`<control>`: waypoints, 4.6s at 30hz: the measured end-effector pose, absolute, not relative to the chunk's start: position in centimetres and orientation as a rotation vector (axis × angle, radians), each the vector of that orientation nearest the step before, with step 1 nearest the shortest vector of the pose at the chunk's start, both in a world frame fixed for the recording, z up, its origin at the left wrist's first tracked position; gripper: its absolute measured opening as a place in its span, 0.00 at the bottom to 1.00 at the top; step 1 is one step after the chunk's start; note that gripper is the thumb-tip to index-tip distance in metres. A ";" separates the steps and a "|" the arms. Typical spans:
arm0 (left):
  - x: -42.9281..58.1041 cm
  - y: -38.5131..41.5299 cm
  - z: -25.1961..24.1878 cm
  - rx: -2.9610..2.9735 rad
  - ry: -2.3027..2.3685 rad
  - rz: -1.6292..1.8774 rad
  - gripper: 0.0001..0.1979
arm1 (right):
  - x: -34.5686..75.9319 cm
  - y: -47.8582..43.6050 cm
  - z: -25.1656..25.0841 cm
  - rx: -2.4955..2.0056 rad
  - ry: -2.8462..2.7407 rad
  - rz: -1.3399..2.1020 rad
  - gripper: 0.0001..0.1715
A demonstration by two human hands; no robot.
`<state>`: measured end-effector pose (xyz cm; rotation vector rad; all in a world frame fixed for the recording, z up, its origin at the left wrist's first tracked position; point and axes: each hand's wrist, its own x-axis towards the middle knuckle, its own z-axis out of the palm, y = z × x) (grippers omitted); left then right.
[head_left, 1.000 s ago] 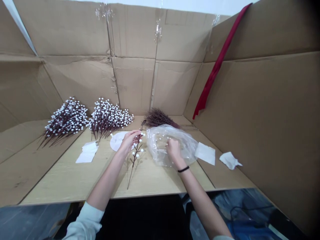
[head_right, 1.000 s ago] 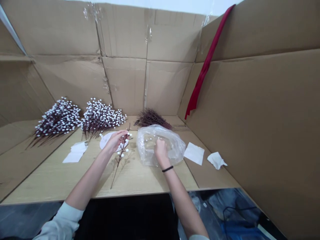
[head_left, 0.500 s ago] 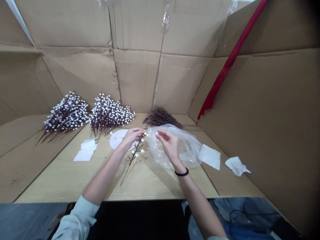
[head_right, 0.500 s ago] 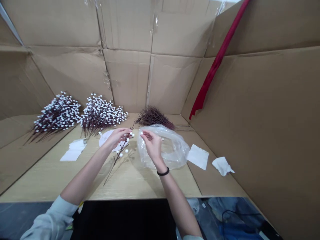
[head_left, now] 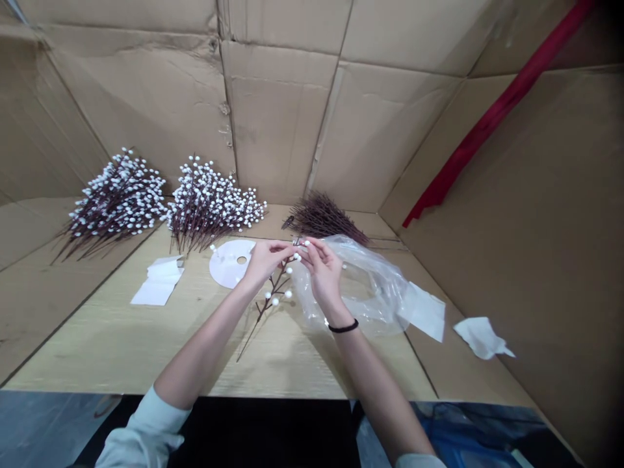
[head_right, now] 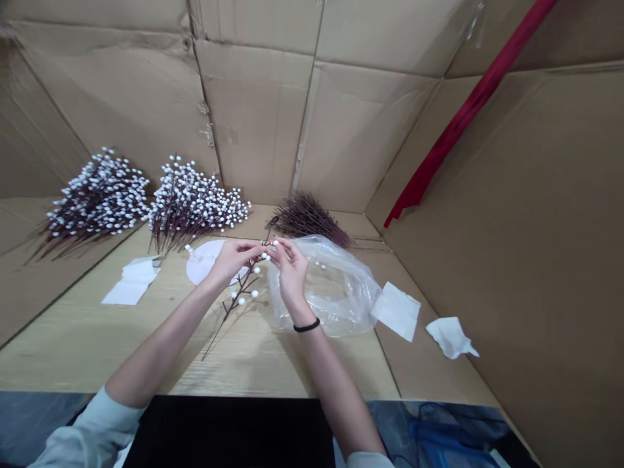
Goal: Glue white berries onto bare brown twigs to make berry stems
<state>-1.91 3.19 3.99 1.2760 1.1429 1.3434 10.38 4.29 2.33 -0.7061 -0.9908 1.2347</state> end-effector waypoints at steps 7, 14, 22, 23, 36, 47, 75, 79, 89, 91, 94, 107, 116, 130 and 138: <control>-1.5 2.9 4.0 1.259 1.151 1.366 0.16 | 10.5 3.8 1.9 -0.744 -1.018 1.113 0.13; -1.9 2.2 3.8 1.266 1.209 1.379 0.15 | 10.3 3.4 1.5 -0.739 -1.067 1.077 0.13; -2.2 2.0 3.3 1.283 1.218 1.401 0.15 | 10.1 3.5 1.2 -0.715 -1.019 1.131 0.13; -2.2 2.0 3.3 1.286 1.222 1.400 0.15 | 10.1 3.5 1.1 -0.710 -1.011 1.147 0.12; -2.3 1.9 2.7 1.304 1.239 1.450 0.14 | 9.3 3.1 0.7 -0.699 -0.895 1.243 0.10; -2.3 1.7 2.8 1.278 1.175 1.467 0.11 | 8.5 3.1 -0.1 -0.678 -0.846 1.240 0.11; -1.9 1.8 2.5 1.269 1.167 1.485 0.12 | 7.8 2.8 -0.1 -0.729 -0.819 1.170 0.11; -1.9 1.8 2.4 1.264 1.166 1.488 0.12 | 7.8 2.7 -0.1 -0.692 -0.816 1.183 0.10; -1.9 1.7 2.4 1.267 1.154 1.489 0.11 | 7.8 2.8 -0.2 -0.707 -0.803 1.160 0.10; -1.8 1.7 2.4 1.268 1.156 1.493 0.11 | 7.8 2.8 -0.3 -0.703 -0.800 1.155 0.10; -1.8 1.7 2.4 1.273 1.159 1.498 0.12 | 7.9 2.8 -0.4 -0.698 -0.814 1.153 0.11; -2.3 2.1 2.1 1.308 1.176 1.513 0.11 | 8.1 2.8 0.0 -0.673 -0.875 1.185 0.11; -2.6 2.3 2.3 1.413 1.212 1.479 0.11 | 8.8 2.7 0.9 -0.681 -0.817 1.326 0.09; -2.7 1.9 2.7 1.419 1.194 1.451 0.11 | 9.1 2.9 0.9 -0.676 -0.843 1.367 0.09; -2.6 1.8 2.5 1.380 1.180 1.468 0.11 | 8.6 3.1 0.3 -0.679 -0.841 1.289 0.10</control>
